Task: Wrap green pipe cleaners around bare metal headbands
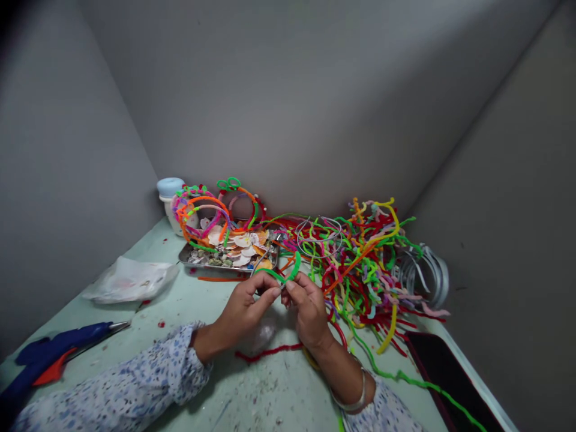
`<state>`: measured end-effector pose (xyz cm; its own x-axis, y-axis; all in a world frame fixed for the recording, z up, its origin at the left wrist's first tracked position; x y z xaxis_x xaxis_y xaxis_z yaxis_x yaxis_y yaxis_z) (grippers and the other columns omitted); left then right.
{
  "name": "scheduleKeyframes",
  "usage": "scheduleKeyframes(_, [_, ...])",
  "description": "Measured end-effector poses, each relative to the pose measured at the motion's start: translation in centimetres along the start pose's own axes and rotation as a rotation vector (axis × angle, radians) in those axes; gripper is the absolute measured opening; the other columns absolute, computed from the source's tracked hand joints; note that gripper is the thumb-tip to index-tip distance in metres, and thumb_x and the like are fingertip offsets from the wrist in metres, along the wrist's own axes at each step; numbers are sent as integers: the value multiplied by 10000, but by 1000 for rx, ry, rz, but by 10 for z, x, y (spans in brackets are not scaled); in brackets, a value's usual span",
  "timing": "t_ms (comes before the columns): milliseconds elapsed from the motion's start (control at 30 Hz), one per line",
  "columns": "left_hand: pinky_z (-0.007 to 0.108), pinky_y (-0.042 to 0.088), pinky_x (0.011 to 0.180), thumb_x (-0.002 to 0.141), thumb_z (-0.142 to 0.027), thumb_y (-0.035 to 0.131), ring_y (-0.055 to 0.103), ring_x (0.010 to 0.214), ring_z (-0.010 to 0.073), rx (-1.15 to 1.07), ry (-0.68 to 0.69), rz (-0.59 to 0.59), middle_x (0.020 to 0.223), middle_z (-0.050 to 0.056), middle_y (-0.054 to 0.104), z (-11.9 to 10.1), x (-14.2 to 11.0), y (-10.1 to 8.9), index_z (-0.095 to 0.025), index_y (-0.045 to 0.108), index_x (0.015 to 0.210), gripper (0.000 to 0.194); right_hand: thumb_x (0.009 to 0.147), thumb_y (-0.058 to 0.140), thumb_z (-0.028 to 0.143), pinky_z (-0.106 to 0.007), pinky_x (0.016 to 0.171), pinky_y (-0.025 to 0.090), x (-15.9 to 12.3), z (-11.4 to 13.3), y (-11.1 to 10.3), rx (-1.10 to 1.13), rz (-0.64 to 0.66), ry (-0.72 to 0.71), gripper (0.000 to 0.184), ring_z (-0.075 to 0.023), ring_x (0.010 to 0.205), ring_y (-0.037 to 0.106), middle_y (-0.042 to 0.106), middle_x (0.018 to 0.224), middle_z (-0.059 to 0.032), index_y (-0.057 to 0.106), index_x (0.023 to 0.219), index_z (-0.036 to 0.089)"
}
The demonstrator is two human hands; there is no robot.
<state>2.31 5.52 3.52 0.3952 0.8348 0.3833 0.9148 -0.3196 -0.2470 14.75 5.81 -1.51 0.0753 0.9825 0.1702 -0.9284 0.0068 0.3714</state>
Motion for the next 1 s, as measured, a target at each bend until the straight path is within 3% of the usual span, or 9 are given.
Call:
scheduleKeyframes(433, [334, 403, 786, 853, -257, 590, 585, 813, 190, 332, 3, -166, 825, 30, 664, 16, -1, -6, -201, 659, 874, 91, 761, 668, 441, -256, 564, 375, 2, -12, -8, -144, -81, 51, 253, -133, 570, 460, 534, 600, 35, 578, 704, 212])
scheduleKeyframes(667, [361, 384, 873, 880, -250, 555, 597, 909, 203, 288, 12, -179, 898, 46, 686, 10, -2, -9, -206, 697, 915, 152, 818, 610, 467, -262, 542, 339, 5, -7, -9, 12, -109, 10, 308, -125, 547, 440, 537, 592, 27, 569, 654, 210])
scheduleKeyframes(1000, [366, 359, 886, 868, -237, 552, 586, 893, 205, 281, -20, -147, 866, 29, 670, 10, -2, -7, -213, 682, 852, 133, 743, 693, 443, -248, 506, 322, 7, -10, -12, 51, -157, 62, 284, -114, 517, 414, 505, 564, 38, 570, 653, 204])
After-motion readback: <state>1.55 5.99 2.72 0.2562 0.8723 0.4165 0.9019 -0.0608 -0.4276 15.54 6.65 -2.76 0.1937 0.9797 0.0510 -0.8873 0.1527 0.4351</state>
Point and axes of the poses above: each hand's wrist, its own x-axis towards the middle knuckle, its own y-axis out of the palm, z = x × y, the point moved 6 cm from there along x, towards the middle knuckle
